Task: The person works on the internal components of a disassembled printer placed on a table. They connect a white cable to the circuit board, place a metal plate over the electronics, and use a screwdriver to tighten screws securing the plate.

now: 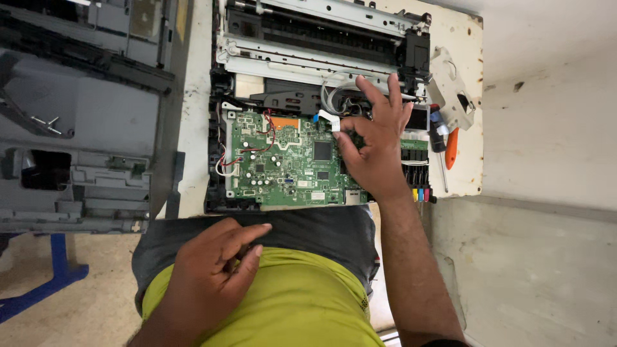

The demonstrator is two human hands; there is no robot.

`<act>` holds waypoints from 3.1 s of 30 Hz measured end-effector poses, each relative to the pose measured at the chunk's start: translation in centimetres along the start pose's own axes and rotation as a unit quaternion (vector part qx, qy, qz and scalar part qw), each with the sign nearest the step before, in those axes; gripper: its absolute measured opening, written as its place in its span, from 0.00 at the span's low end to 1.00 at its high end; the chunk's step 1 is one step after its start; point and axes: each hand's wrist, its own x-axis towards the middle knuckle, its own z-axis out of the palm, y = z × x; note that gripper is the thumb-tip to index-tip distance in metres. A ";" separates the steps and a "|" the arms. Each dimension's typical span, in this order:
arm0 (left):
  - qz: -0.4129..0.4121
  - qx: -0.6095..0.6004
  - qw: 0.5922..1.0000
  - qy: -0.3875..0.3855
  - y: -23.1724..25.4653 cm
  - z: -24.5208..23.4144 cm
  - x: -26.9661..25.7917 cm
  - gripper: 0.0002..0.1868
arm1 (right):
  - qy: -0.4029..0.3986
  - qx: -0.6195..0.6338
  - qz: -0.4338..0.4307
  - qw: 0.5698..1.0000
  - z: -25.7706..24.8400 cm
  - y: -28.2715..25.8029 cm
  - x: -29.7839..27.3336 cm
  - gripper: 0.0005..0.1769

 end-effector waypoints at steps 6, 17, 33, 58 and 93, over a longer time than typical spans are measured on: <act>-0.003 0.004 1.000 0.011 -0.1 0.0 -0.1 0.15 | 0.006 0.001 -0.006 1.000 0.1 -0.1 -0.1 0.08; -0.002 -0.005 1.000 0.013 0.0 0.0 -0.2 0.14 | 0.008 0.002 -0.009 1.000 0.3 0.2 -0.2 0.08; -0.059 0.271 0.957 -0.088 2.3 6.7 16.2 0.12 | 0.029 -0.037 -0.027 0.999 1.0 2.0 -0.5 0.07; -0.046 0.275 0.959 -0.053 -0.4 8.9 17.0 0.08 | 0.036 0.043 0.025 0.998 1.2 2.1 -0.4 0.09; 0.028 0.293 0.950 -0.107 3.1 2.7 17.4 0.18 | 0.086 -0.022 0.075 0.993 -3.0 -3.6 -3.7 0.13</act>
